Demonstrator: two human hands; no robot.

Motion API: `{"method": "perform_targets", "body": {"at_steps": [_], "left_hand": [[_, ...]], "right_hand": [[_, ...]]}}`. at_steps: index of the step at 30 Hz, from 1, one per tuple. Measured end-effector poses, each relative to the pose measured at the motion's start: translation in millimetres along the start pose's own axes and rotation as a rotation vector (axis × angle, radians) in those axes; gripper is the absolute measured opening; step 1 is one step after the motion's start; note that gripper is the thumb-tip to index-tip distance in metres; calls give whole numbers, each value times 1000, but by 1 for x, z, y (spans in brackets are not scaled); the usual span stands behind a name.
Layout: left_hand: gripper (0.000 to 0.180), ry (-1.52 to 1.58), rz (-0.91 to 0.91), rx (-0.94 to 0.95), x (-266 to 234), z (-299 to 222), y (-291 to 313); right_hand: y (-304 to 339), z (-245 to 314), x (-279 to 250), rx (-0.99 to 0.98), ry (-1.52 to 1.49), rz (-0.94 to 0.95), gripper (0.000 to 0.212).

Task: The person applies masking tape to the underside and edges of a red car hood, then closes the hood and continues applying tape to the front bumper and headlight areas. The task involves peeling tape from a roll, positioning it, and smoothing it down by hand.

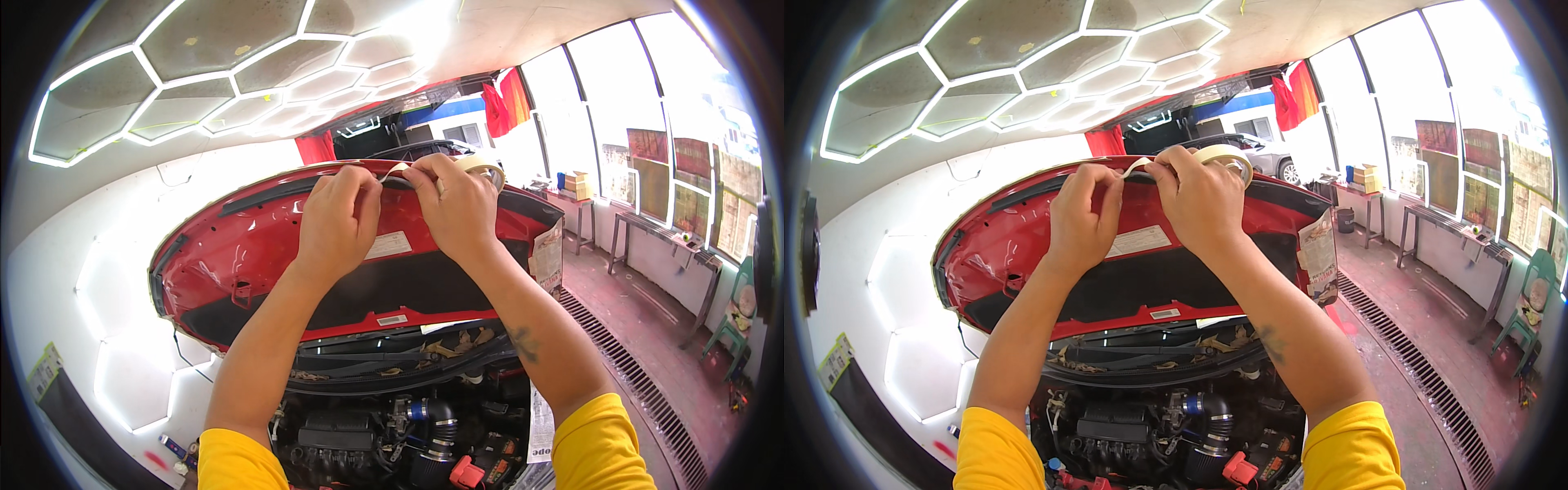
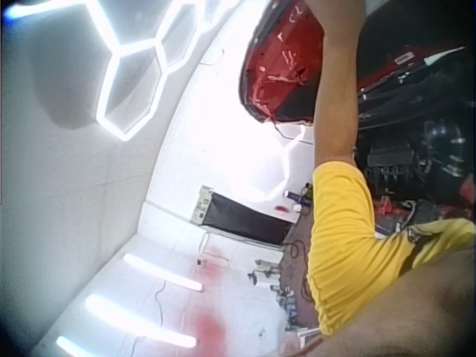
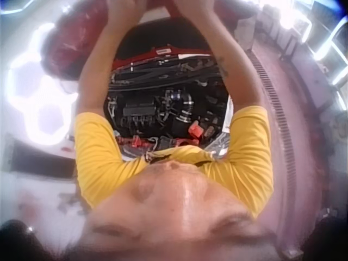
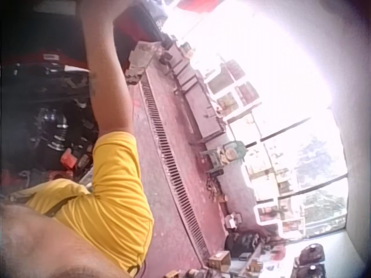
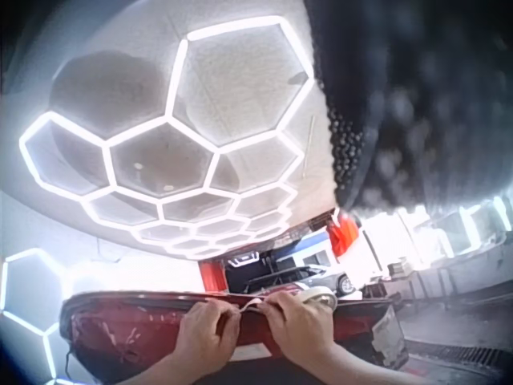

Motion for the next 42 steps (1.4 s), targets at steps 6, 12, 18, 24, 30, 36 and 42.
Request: {"method": "perform_targets", "body": {"at_steps": [6,12,18,24,30,36,42], "left_hand": [[16,89,-38,-299,2,-1,-22],[18,-272,-54,-135,-9,2,-25],[16,-361,-123,-18,-9,15,-15],[15,-353,-200,34,-9,18,-9],[14,-347,-287,101,-6,19,-9],[14,-357,-298,113,-4,22,-7],[16,-391,-321,153,-4,24,-9]], "right_hand": [[-2,2,9,108,121,11,26],[4,-1,17,23,191,-113,23],[9,0,20,-12,216,-112,23],[5,6,19,-37,281,-103,24],[5,4,23,-12,239,-139,27],[7,0,27,-19,227,-162,26],[3,6,23,-56,284,-162,26]]}}
Point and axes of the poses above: each hand's wrist, its own y-axis away from the middle knuckle, its own x-axis out of the palm, z = x × y, the point moved 4 cm from there along -y, towards the middle knuckle, and after that the axes turned 10 degrees about -z, right-handed, at the moved point
